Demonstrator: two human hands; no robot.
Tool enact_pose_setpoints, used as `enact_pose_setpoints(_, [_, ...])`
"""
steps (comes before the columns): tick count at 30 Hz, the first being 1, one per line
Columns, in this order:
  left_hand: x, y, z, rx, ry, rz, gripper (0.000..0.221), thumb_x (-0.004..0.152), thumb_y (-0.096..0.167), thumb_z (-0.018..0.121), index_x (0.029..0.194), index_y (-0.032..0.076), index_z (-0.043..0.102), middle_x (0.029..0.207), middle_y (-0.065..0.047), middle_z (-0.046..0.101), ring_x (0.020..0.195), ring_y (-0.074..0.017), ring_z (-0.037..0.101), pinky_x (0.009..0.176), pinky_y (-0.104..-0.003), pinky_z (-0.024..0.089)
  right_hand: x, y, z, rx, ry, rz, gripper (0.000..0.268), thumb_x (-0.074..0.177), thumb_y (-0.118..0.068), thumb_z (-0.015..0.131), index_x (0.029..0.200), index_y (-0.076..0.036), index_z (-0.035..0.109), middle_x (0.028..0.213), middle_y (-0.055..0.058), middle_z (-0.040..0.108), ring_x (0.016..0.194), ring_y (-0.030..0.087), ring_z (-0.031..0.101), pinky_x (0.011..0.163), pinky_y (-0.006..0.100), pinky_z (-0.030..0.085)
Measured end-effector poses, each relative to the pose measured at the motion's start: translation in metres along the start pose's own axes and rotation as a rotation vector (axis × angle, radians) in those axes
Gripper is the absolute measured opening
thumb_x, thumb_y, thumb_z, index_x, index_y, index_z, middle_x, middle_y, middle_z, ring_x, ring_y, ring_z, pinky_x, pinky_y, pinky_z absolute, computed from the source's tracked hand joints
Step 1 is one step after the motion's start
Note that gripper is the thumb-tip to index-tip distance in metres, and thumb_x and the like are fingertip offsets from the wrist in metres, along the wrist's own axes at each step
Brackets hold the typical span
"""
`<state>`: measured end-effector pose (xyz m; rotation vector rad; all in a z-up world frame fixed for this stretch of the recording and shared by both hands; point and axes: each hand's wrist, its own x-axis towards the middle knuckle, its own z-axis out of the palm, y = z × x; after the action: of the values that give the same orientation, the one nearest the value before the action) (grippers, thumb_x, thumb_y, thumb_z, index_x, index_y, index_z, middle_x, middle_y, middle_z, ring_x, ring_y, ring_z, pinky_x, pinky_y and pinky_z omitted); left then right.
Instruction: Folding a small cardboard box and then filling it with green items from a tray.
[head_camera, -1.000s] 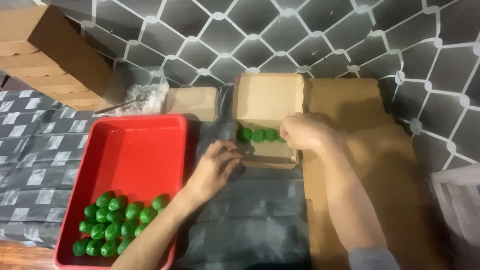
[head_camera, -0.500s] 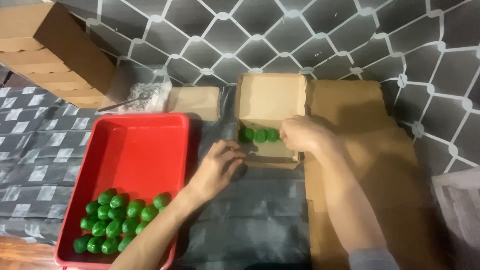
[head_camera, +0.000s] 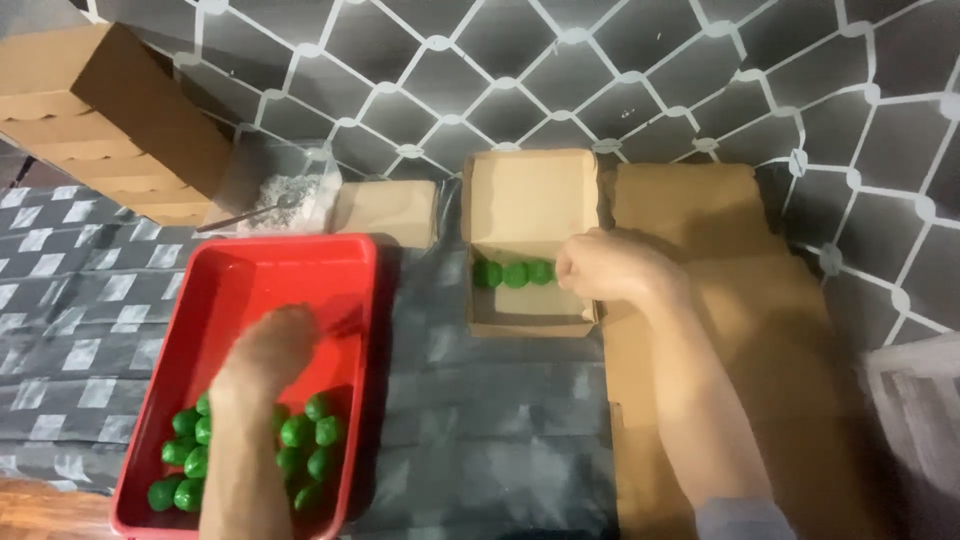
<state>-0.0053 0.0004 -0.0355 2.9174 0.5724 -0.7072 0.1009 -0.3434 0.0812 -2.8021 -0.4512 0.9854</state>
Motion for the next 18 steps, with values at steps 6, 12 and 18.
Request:
enact_pose_setpoints(6, [0.05,-0.096,0.047,0.023,0.05,-0.285,0.033,0.071,0.012,0.076,0.102,0.017,0.083,0.092,-0.011,0.083,0.088,-0.0368,0.082,0.072,-0.049,0.066,0.017,0.01,0.002,-0.012,0.0,0.041,0.032,0.097,-0.025,0.06,0.125,-0.02,0.074,0.132,0.006,0.072,0.127,0.032,0.064,0.107,0.054,0.05])
enact_pose_setpoints(12, [0.017,-0.037,-0.018,0.038,-0.257,-0.39,0.02,0.088,0.012,0.086,0.098,-0.004,0.08,0.087,-0.015,0.082,0.078,-0.0309,0.077,0.064,-0.04,0.059,0.017,0.005,0.001,-0.054,-0.038,0.095,0.046,0.104,-0.033,0.046,0.149,-0.028,0.049,0.152,-0.003,0.054,0.129,0.028,0.06,0.104,0.046,0.05])
enact_pose_setpoints(18, [0.029,-0.051,-0.016,0.038,-0.279,-0.39,0.018,0.082,0.006,0.092,0.094,-0.004,0.083,0.087,-0.015,0.087,0.08,-0.0261,0.082,0.067,-0.037,0.063,0.017,0.01,-0.002,-0.035,-0.042,0.061,0.047,0.104,-0.031,0.045,0.151,-0.029,0.047,0.157,-0.006,0.047,0.133,0.027,0.057,0.107,0.046,0.048])
